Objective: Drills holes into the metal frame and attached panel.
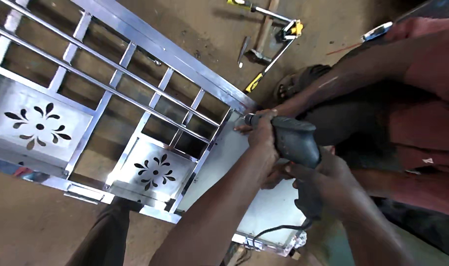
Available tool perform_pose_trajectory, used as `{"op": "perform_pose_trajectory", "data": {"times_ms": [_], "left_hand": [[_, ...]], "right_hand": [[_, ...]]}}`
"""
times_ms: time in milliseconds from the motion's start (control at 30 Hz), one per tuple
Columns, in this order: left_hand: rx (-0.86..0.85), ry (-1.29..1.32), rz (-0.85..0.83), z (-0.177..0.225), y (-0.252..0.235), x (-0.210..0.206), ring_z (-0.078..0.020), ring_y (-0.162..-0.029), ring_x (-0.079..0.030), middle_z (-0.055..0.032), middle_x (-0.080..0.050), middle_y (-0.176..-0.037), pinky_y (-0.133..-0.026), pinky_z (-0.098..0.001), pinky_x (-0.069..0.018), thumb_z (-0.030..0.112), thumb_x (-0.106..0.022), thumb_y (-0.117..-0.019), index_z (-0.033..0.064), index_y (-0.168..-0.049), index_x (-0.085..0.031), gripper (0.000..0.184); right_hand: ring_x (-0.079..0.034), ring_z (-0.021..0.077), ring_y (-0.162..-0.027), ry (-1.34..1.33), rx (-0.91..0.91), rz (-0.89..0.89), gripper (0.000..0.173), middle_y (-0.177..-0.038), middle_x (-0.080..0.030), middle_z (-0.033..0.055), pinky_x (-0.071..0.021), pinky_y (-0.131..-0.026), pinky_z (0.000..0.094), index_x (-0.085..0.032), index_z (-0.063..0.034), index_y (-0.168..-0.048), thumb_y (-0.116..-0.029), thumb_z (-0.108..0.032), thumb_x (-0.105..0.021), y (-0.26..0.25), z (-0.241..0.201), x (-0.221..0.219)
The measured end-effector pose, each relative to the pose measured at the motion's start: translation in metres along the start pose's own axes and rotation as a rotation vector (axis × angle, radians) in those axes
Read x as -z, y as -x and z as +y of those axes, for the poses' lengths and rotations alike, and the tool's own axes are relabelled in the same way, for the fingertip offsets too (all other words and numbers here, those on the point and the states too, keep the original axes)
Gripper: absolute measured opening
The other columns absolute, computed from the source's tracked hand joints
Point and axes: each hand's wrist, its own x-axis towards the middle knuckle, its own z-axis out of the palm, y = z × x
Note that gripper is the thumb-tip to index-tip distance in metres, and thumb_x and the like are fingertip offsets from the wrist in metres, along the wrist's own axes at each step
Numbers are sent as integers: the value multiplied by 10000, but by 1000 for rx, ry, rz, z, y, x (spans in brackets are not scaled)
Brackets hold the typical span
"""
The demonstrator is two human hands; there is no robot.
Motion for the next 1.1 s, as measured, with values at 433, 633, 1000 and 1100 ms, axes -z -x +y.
{"op": "perform_pose_trajectory", "data": {"times_ms": [433, 633, 1000, 1100], "left_hand": [[173, -63, -42, -15, 82, -39, -293, -971, -684, -148, -689, -1101, -785, -520, -580, 658, -700, -845, 100, -1259, -627, 699], [104, -127, -11, -70, 130, -39, -255, -904, -705, -125, -706, -1016, -766, -463, -598, 653, -714, -854, 118, -1257, -614, 678], [-1413, -1499, -813, -126, 17, 25, -367, -1419, -456, -182, -534, -1477, -1224, -661, -221, 577, -947, -470, 62, -1494, -500, 1230], [-1559, -1573, -818, -127, -13, 2, -332, -1273, -578, -162, -630, -1316, -1208, -602, -304, 383, -965, -463, 63, -1405, -580, 1067]], "right_hand": [[-745, 215, -773, 67, 119, 7, 596, -999, -730, 48, -655, -626, 422, -510, -74, -1358, -807, -133, -731, 61, 1, 69], [-745, 178, -882, -38, 211, -68, 577, -1079, -713, 23, -662, -750, 433, -452, 17, -1337, -840, -65, -733, 117, 37, 105], [-761, 267, -858, -137, 66, 87, 542, -1052, -750, 104, -657, -652, 424, -454, 44, -1321, -848, -68, -695, 98, 136, 110], [-760, 301, -873, -175, 62, 99, 559, -1056, -748, 122, -657, -647, 437, -476, 23, -1328, -828, -91, -698, 72, 157, 114]]}}
